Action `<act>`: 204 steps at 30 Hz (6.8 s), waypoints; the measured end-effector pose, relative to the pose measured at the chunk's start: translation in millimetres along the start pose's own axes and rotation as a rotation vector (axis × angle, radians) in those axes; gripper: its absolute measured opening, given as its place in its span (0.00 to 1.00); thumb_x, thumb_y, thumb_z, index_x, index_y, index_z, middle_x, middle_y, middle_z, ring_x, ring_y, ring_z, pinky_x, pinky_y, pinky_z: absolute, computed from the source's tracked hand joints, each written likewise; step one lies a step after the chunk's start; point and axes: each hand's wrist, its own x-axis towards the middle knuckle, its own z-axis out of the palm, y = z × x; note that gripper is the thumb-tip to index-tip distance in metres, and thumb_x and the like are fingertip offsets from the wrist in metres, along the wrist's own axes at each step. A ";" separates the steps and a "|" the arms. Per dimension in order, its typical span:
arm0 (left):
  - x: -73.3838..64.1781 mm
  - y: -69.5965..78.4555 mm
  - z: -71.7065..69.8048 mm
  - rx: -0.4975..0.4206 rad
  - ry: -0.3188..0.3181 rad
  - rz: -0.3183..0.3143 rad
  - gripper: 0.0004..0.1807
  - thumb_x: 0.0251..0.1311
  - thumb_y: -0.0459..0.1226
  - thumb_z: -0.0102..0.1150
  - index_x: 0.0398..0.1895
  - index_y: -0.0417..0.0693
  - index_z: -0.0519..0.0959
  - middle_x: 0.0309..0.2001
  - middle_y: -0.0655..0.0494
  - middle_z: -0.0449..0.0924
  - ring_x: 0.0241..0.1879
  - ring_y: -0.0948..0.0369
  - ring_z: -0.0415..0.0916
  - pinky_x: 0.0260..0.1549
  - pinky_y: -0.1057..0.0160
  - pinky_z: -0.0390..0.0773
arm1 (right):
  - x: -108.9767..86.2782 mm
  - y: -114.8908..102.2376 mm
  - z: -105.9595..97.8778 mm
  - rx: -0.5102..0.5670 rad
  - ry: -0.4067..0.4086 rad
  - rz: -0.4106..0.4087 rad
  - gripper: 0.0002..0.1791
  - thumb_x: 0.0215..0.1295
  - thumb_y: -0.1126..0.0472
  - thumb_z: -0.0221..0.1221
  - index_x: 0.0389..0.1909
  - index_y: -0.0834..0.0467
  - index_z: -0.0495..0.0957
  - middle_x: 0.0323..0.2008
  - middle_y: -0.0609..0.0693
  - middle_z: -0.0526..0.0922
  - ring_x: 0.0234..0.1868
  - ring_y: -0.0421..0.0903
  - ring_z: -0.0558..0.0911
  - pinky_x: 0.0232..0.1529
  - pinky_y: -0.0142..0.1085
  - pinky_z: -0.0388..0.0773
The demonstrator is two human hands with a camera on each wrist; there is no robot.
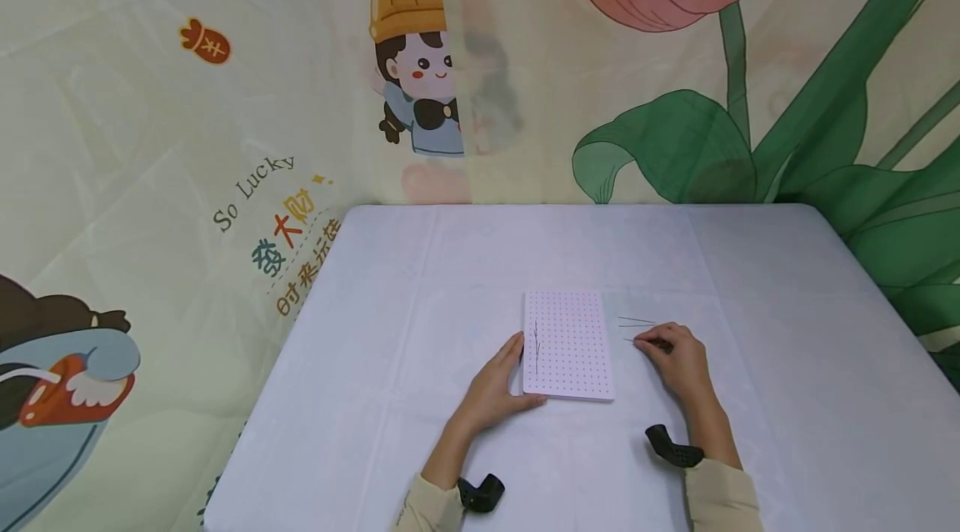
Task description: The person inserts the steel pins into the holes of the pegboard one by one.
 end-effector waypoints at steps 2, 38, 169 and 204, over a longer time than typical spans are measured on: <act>0.1 0.1 0.1 0.004 0.003 0.002 0.57 0.44 0.58 0.66 0.72 0.42 0.48 0.71 0.52 0.47 0.68 0.56 0.49 0.63 0.56 0.57 | 0.1 0.4 0.6 -0.006 -0.003 -0.003 0.02 0.51 0.68 0.66 0.26 0.59 0.82 0.30 0.50 0.78 0.35 0.46 0.72 0.33 0.38 0.69; 2.3 -3.3 -0.5 0.011 0.004 0.004 0.56 0.46 0.57 0.66 0.72 0.43 0.48 0.71 0.51 0.48 0.68 0.56 0.50 0.63 0.57 0.56 | 8.9 -68.8 39.1 0.873 0.115 0.160 0.15 0.66 0.67 0.52 0.44 0.77 0.68 0.30 0.58 0.75 0.29 0.41 0.80 0.32 0.31 0.80; -1.9 -3.6 1.2 0.005 0.016 0.013 0.56 0.44 0.57 0.67 0.71 0.42 0.49 0.71 0.52 0.49 0.68 0.55 0.50 0.63 0.56 0.57 | 22.0 7.2 9.8 0.140 0.044 -0.015 0.04 0.57 0.61 0.63 0.31 0.58 0.83 0.32 0.51 0.84 0.36 0.45 0.79 0.36 0.24 0.72; -2.8 -3.4 3.5 0.011 0.006 0.008 0.57 0.44 0.57 0.67 0.72 0.43 0.49 0.71 0.52 0.49 0.68 0.56 0.50 0.63 0.56 0.58 | 19.3 4.3 8.4 -0.001 -0.032 -0.091 0.03 0.53 0.66 0.65 0.29 0.60 0.81 0.29 0.50 0.80 0.34 0.46 0.72 0.34 0.38 0.69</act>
